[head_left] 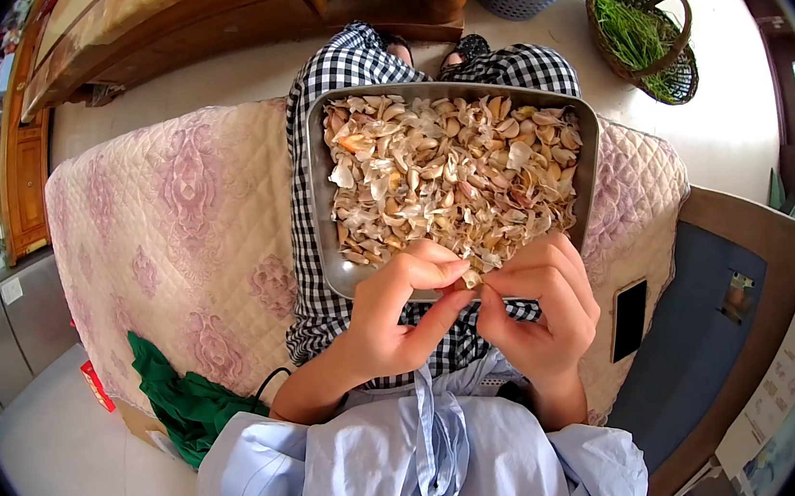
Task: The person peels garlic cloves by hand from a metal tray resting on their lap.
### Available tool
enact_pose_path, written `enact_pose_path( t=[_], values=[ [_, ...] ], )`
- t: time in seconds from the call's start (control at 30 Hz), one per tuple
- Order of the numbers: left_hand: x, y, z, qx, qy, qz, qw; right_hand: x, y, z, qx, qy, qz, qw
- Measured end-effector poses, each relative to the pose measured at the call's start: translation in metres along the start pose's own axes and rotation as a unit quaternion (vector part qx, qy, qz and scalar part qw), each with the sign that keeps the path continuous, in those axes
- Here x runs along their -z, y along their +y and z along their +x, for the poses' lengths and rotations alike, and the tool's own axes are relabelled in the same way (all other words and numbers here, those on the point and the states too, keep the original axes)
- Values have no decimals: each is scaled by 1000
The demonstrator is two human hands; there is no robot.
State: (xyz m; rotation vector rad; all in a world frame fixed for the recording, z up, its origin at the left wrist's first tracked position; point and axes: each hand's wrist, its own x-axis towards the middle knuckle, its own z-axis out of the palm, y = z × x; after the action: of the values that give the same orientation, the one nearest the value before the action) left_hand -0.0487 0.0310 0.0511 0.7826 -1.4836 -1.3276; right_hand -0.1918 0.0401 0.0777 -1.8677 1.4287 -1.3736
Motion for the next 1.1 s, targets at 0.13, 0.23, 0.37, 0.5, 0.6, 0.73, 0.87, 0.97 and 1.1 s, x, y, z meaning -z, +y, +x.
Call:
enact_pose_path(
  t=[0.13,0.23,0.37,0.5,0.6,0.73,0.87,0.97,1.1],
  values=[
    [3,0,0,22,-27,-45,998,0,0,0,17,-9,-6,1000],
    [5,-2,0,47,-43,-89,994,1,-1,0,8,-14,-6,1000],
    [7,-2,-2,85,-52,-117,988,0,0,-2,-4,-24,7,1000],
    [7,2,-1,144,-83,-223,960,4,8,-3,-25,10,-39,999],
    [9,5,0,194,-121,-319,920,5,19,-2,-105,56,-81,990],
    [3,5,3,188,-115,-405,887,12,22,-5,-152,2,-95,984],
    [-2,8,3,181,-80,-431,881,12,13,-4,-65,-18,64,996],
    [0,9,0,191,-76,-439,874,13,9,-4,-39,-58,123,990],
    [0,15,-1,211,-66,-402,889,10,8,-2,6,-79,141,987]
  ],
)
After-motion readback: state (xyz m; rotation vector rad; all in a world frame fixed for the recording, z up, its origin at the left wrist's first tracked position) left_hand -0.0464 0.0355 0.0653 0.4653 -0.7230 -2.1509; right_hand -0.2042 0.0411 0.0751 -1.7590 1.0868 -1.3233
